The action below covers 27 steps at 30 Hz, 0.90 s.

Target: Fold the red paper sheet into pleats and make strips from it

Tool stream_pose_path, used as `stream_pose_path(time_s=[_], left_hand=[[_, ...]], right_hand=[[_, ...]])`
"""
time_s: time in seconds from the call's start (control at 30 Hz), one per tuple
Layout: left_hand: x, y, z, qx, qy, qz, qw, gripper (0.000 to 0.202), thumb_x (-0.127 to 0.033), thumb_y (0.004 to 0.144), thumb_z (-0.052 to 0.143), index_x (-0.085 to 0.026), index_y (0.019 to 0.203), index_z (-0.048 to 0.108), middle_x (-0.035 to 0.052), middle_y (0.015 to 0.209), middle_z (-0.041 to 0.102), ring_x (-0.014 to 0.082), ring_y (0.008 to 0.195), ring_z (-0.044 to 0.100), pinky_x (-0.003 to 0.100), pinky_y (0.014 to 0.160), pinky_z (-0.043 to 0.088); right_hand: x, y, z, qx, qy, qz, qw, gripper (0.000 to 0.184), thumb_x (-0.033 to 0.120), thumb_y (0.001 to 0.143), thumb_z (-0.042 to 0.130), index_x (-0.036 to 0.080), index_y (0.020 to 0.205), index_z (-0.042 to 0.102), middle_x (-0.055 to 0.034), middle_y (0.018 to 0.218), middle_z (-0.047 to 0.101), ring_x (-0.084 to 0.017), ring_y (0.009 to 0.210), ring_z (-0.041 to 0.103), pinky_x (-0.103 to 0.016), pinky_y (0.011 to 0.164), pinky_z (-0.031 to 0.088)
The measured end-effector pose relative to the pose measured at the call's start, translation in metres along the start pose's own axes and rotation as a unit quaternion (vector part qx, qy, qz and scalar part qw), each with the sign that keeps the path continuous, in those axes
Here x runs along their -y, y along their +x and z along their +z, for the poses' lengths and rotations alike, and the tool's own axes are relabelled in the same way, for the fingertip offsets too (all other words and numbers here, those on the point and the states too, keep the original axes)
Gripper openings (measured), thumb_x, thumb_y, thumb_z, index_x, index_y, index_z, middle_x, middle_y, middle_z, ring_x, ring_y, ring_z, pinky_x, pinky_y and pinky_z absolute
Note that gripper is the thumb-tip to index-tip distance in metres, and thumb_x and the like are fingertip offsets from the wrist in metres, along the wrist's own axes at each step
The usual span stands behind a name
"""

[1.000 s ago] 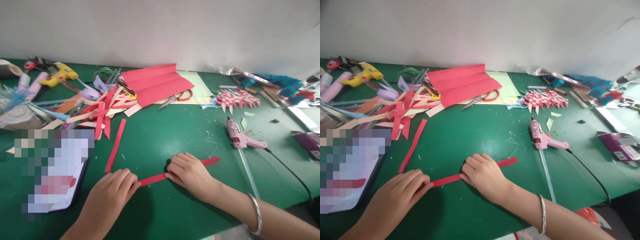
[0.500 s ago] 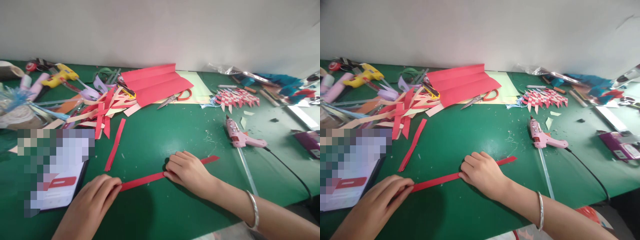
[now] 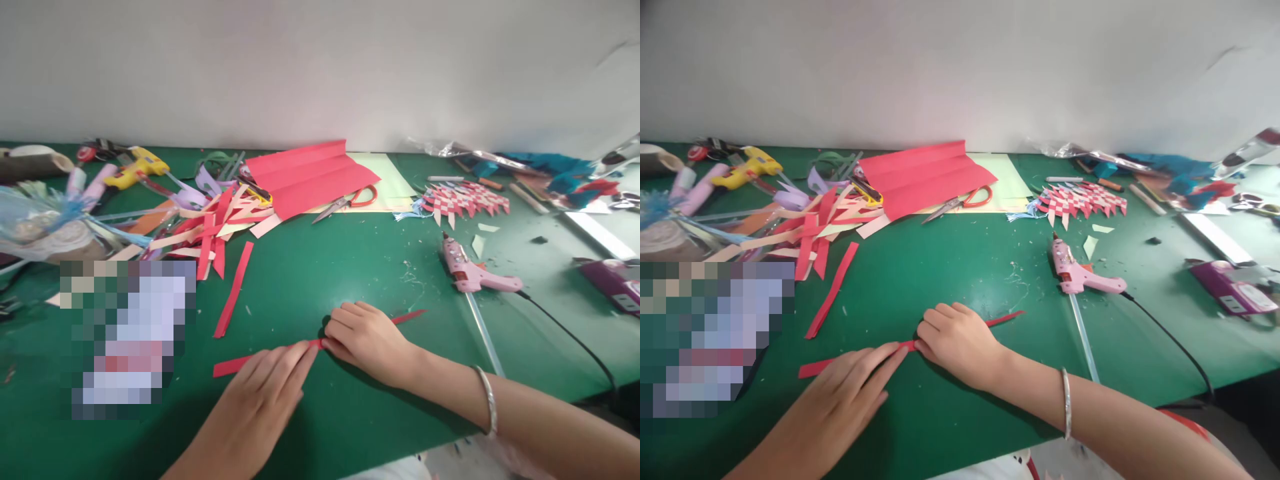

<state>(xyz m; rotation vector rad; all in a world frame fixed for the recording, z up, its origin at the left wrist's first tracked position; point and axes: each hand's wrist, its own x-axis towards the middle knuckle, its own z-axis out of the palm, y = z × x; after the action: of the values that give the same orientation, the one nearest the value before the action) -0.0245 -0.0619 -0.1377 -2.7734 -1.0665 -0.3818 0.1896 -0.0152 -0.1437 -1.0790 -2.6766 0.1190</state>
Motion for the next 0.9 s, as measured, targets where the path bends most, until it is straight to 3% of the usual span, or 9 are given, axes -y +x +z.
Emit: stream_pose_path(time_s=[0.1, 0.23, 0.37, 0.53, 0.73, 0.9], left_hand=[[-0.011, 0.009, 0.006, 0.026, -0.021, -0.006, 0.999, 0.041, -0.034, 0.09, 0.039, -0.014, 0.124, 0.051, 0.0067, 0.113, 0.062, 0.0206, 0.095, 0.055, 0.035, 0.081, 0.041], [-0.014, 0.006, 0.007, 0.049, -0.034, -0.02, 0.998, 0.054, -0.047, 0.086, 0.044, -0.016, 0.13, 0.046, 0.0068, 0.118, 0.06, 0.0211, 0.102, 0.052, 0.034, 0.087, 0.04], [-0.021, 0.002, 0.007, 0.041, -0.019, -0.025, 0.999, 0.065, -0.055, 0.08, 0.048, -0.012, 0.13, 0.046, 0.0088, 0.121, 0.058, 0.0241, 0.106, 0.049, 0.034, 0.089, 0.041], [-0.036, 0.006, 0.008, 0.051, 0.013, -0.057, 0.997, 0.075, -0.064, 0.074, 0.05, -0.017, 0.132, 0.044, 0.0085, 0.117, 0.058, 0.0279, 0.108, 0.045, 0.039, 0.092, 0.039], [-0.045, 0.014, 0.007, 0.059, 0.029, -0.088, 0.994, 0.077, -0.072, 0.075, 0.037, -0.021, 0.13, 0.048, 0.0078, 0.109, 0.058, 0.0275, 0.106, 0.043, 0.041, 0.091, 0.039], [-0.048, 0.016, 0.007, 0.084, 0.031, -0.096, 0.991, 0.079, -0.073, 0.073, 0.039, -0.023, 0.134, 0.043, 0.0088, 0.108, 0.056, 0.0271, 0.105, 0.042, 0.042, 0.091, 0.039]], right_hand=[[-0.001, -0.002, 0.0, -0.011, 0.001, -0.001, 1.0, 0.025, 0.029, 0.09, 0.047, 0.017, 0.069, 0.055, -0.0001, 0.068, 0.055, -0.013, 0.064, 0.044, -0.028, 0.058, 0.027], [-0.007, -0.014, -0.002, -0.012, 0.04, 0.034, 0.999, 0.023, 0.027, 0.09, 0.045, 0.017, 0.072, 0.055, -0.0002, 0.069, 0.055, -0.012, 0.064, 0.045, -0.026, 0.06, 0.03], [-0.015, -0.027, -0.007, -0.011, 0.073, 0.073, 0.995, 0.023, 0.026, 0.091, 0.043, 0.017, 0.073, 0.056, -0.0003, 0.069, 0.055, -0.012, 0.065, 0.046, -0.026, 0.062, 0.032], [-0.023, -0.037, -0.009, -0.011, 0.079, 0.078, 0.994, 0.026, 0.029, 0.092, 0.043, 0.017, 0.074, 0.057, -0.0007, 0.069, 0.056, -0.011, 0.063, 0.048, -0.025, 0.061, 0.031], [-0.03, -0.043, -0.01, -0.015, 0.068, 0.089, 0.994, 0.03, 0.034, 0.092, 0.042, 0.017, 0.073, 0.058, -0.0004, 0.068, 0.058, -0.011, 0.062, 0.05, -0.025, 0.061, 0.031], [-0.035, -0.041, -0.012, 0.002, 0.044, 0.072, 0.996, 0.037, 0.038, 0.093, 0.038, 0.017, 0.072, 0.058, 0.0001, 0.065, 0.057, -0.011, 0.059, 0.05, -0.025, 0.058, 0.03]])
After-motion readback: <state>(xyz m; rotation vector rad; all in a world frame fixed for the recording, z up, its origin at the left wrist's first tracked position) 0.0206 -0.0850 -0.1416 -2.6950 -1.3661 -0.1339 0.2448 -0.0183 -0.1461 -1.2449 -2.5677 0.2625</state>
